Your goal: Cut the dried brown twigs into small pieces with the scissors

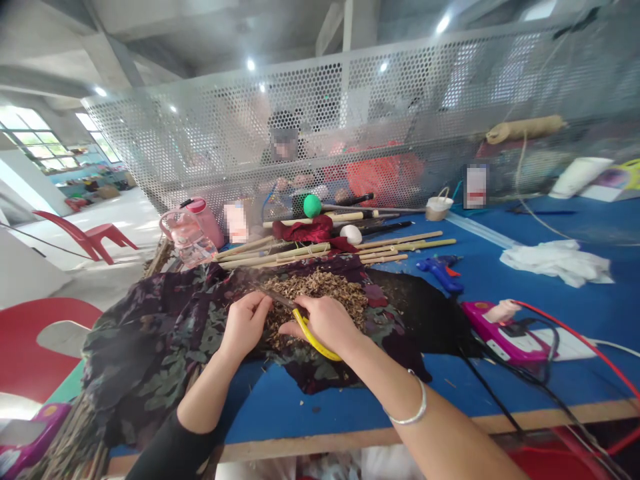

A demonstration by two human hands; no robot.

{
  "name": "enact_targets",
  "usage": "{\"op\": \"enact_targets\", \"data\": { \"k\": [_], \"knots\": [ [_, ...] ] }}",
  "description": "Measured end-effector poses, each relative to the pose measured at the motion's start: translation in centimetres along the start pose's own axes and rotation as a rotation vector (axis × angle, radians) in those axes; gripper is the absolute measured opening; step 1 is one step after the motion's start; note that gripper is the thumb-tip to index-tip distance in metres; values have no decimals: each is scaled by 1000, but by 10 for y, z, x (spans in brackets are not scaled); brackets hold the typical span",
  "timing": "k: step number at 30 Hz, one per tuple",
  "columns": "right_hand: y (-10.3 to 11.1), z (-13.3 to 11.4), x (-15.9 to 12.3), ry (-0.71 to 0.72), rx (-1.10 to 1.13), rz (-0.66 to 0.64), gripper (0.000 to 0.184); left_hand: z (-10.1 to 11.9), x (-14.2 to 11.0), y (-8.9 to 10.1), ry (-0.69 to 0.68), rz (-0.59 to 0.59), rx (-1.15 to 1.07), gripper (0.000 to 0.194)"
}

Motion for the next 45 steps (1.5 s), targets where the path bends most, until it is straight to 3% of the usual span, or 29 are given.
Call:
{"op": "enact_targets", "data": {
  "k": [4,7,10,13,18,21,26,29,32,34,37,43,45],
  "knots": [
    [4,16,2,-50,137,-6,54,-21,1,-6,107,-29,112,28],
    [-1,25,4,-38,368,-97,51,-31,2,-8,159,-52,197,21],
    [-1,25,5,3,534,-150,42,-10,0,-19,-8,-126,121,15],
    [9,22,7,45,600,-67,42,24,-12,-44,-241,-313,30,14],
    [14,18,8,47,623,20,44,33,-22,-71,-283,-404,198,23],
    [14,17,7,49,618,33,42,26,-20,-72,-222,-404,235,15],
    [19,15,3,77,643,58,40,7,-9,-54,-76,-301,68,11],
    [20,14,3,70,578,57,40,-22,-3,-43,154,-184,-135,13],
    [18,10,3,70,438,58,40,-49,-4,-48,421,-124,-443,19],
    [16,8,2,72,375,55,41,-54,-6,-52,510,-94,-633,25],
    [12,8,3,69,318,52,46,-52,-6,-51,525,-67,-740,29],
    [3,13,3,44,234,43,48,-58,-7,-41,518,-18,-549,28],
    [2,13,3,40,230,43,45,-60,-6,-42,547,10,-672,26]
  ]
}}
Point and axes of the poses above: each hand's wrist, its own x-axis towards the middle knuckle, its own y-axis out of the back of the hand, z = x × y, the point moved 10 cm from there along x, towards the middle knuckle, and after that the axes turned 11 degrees about x, right-handed, at the moved point
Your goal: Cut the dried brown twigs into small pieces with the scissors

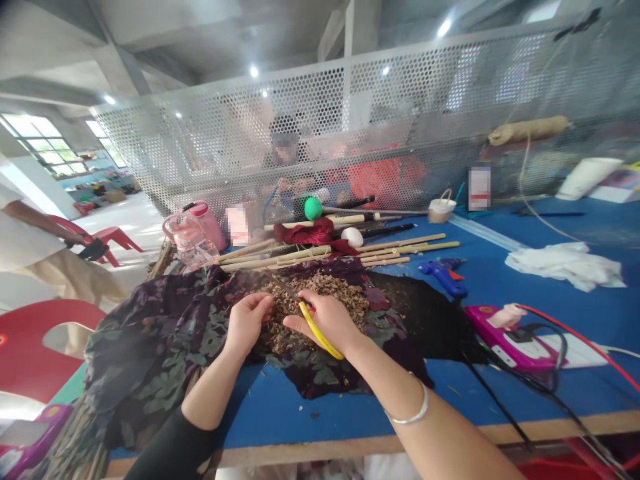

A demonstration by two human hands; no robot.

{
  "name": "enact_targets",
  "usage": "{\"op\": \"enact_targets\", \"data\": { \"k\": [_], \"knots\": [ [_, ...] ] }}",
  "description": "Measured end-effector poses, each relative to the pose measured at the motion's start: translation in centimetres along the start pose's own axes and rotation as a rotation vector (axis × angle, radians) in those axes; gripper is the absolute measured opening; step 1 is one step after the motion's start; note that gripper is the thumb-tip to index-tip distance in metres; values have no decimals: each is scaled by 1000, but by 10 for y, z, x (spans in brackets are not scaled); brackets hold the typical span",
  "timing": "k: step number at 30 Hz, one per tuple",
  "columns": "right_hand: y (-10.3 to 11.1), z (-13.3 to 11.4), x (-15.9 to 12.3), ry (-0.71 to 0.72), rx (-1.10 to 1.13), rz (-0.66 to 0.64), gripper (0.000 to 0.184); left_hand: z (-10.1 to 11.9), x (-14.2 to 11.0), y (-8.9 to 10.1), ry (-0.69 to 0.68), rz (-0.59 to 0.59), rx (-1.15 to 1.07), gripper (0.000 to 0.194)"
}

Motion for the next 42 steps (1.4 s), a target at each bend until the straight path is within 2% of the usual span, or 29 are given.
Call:
{"op": "enact_targets", "data": {
  "k": [3,5,10,15,20,31,38,42],
  "knots": [
    [0,-1,0,2,-7,11,43,-3,-1,-10,95,-76,-334,28],
    [1,-3,0,4,-24,20,43,-2,-4,-16,144,-128,-476,31],
    [2,-10,-1,8,-148,36,42,3,-11,-25,182,-211,-642,33],
    [-2,-23,-4,104,-190,52,53,4,-17,-35,225,-267,-783,31],
    [-5,-28,-4,149,-220,85,57,0,-19,-39,270,-268,-802,29],
    [-3,-29,-5,136,-177,125,41,5,-30,-48,250,-338,-714,32],
    [-1,-18,-3,93,-111,153,48,9,-24,-39,205,-280,-729,20],
    [-3,-10,-3,12,-117,104,51,6,-18,-27,203,-178,-753,28]
  ]
}}
Point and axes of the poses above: each hand's wrist, its own x-axis towards the middle knuckle, its own y-axis out of the back of the hand, z = x × y, the point moved 10 cm from there along x, towards the middle knuckle, and after that the axes turned 11 degrees about x, right-handed, at the moved point
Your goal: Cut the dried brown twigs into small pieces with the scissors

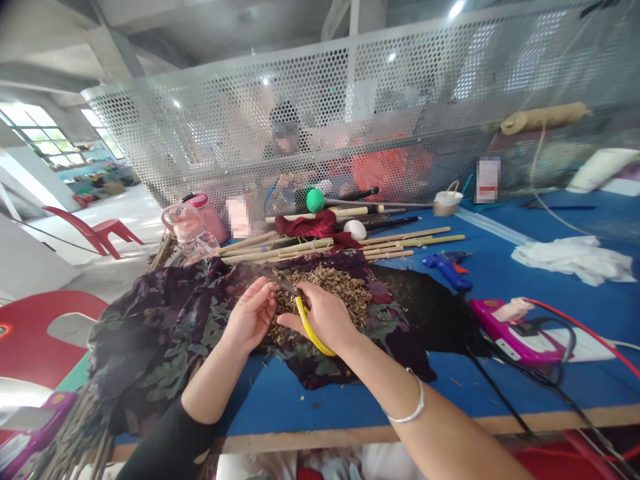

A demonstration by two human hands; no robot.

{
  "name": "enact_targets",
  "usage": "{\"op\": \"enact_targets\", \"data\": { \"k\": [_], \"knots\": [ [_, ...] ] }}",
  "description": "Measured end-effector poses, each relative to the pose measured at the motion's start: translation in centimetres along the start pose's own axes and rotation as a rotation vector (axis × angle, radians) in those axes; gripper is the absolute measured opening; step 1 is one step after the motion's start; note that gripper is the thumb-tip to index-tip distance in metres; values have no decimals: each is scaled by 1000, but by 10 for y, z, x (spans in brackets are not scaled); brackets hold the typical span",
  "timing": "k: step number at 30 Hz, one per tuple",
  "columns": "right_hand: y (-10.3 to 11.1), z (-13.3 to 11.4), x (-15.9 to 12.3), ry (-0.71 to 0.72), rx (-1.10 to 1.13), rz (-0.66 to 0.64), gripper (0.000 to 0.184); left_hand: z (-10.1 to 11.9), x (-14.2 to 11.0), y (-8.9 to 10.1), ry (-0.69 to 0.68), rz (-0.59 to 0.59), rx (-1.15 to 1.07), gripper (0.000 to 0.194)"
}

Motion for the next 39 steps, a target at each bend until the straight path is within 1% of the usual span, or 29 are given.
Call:
{"op": "enact_targets", "data": {
  "k": [2,6,9,15,19,23,27,33,39],
  "knots": [
    [1,-3,0,26,-10,-6,55,3,0,3,-24,26,3,32],
    [2,-15,-1,146,-70,14,61,2,-1,4,-38,44,23,36],
    [2,-18,-1,178,-133,35,63,0,-2,4,-35,47,38,39],
    [3,-20,-2,188,-177,44,63,-1,-2,2,-47,29,56,45],
    [1,-21,-2,183,-194,42,64,3,-2,1,-59,18,30,43],
    [2,-20,-2,170,-202,43,63,7,-4,3,-59,43,22,39],
    [2,-20,-2,171,-206,38,64,5,-6,6,-48,73,40,40],
    [2,-21,-2,194,-192,56,65,10,-8,4,-134,108,117,46],
    [2,-23,-2,199,-190,54,65,12,-8,2,-165,88,156,44]
  ]
}}
Point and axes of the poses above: each hand's wrist, its own x-axis towards the middle knuckle, its own y-axis out of the back of the hand, z = x × y, the point moved 10 cm from there along x, towards the middle knuckle, and after that the axes turned 11 degrees about x, right-handed, at the moved point
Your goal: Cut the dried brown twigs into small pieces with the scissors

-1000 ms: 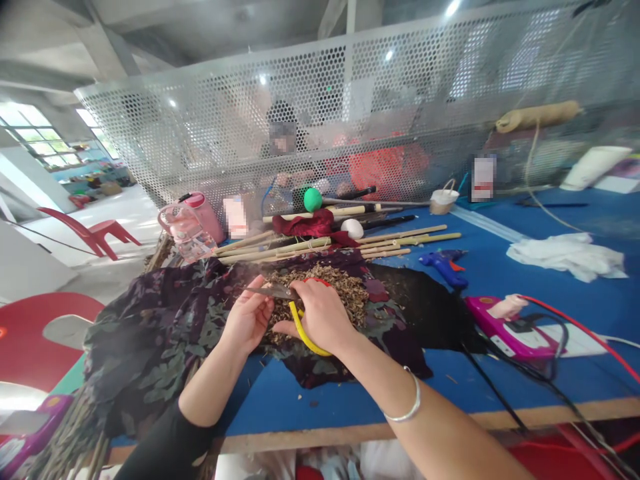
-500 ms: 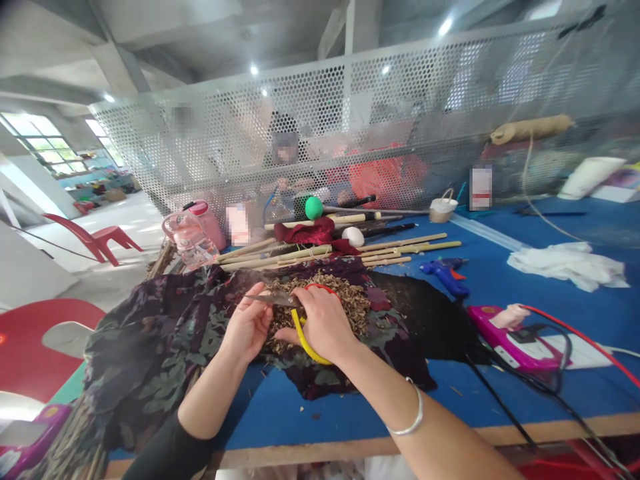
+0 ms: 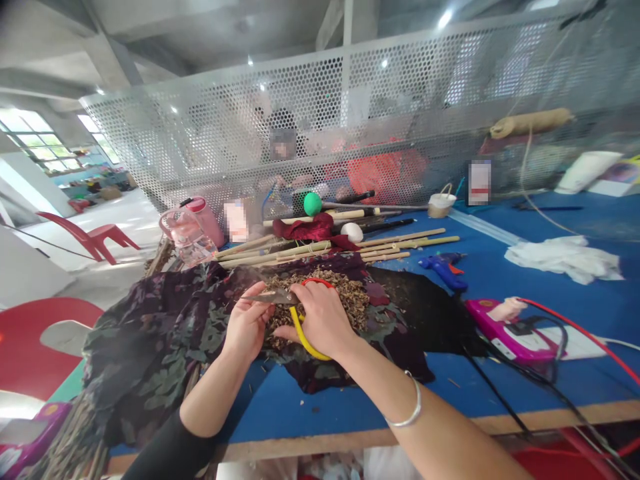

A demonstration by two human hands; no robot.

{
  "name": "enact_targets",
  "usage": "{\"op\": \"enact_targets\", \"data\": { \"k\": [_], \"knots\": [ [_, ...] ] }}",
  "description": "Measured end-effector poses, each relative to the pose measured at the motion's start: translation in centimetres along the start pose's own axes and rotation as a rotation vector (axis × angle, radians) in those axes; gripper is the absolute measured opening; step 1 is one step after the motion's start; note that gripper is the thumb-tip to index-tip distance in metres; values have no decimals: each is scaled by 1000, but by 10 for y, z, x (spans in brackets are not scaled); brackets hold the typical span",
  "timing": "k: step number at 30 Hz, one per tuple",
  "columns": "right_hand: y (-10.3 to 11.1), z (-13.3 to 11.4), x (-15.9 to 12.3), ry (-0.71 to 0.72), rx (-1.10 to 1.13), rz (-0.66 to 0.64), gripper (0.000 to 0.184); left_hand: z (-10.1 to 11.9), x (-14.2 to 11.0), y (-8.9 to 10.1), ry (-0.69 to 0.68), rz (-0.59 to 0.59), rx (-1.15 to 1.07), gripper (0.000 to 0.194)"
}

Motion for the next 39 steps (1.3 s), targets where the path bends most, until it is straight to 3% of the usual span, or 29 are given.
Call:
{"op": "enact_targets", "data": {
  "k": [11,20,30,33,35,39],
  "knots": [
    [1,-3,0,5,25,-8,70,8,-3,-7,-59,-52,-38,33],
    [0,7,-1,-54,179,-5,63,15,-2,-5,-147,-75,-6,27],
    [-7,9,-2,-150,182,-67,50,20,-1,-3,-159,-44,85,28],
    [-6,13,-1,-199,165,-120,50,21,7,6,-176,-34,247,24],
    [-6,18,-3,-242,246,-188,54,24,14,19,-195,38,451,21],
    [-20,28,-16,-397,766,-434,54,31,22,38,-269,170,862,22]
  ]
}}
Point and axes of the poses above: each hand's wrist, its own x-axis towards the middle knuckle, its own y-axis out of the back of the hand, z = x × y, the point moved 10 cm from there along x, towards the middle knuckle, and after that the axes turned 11 degrees about x, right-handed, at the moved point
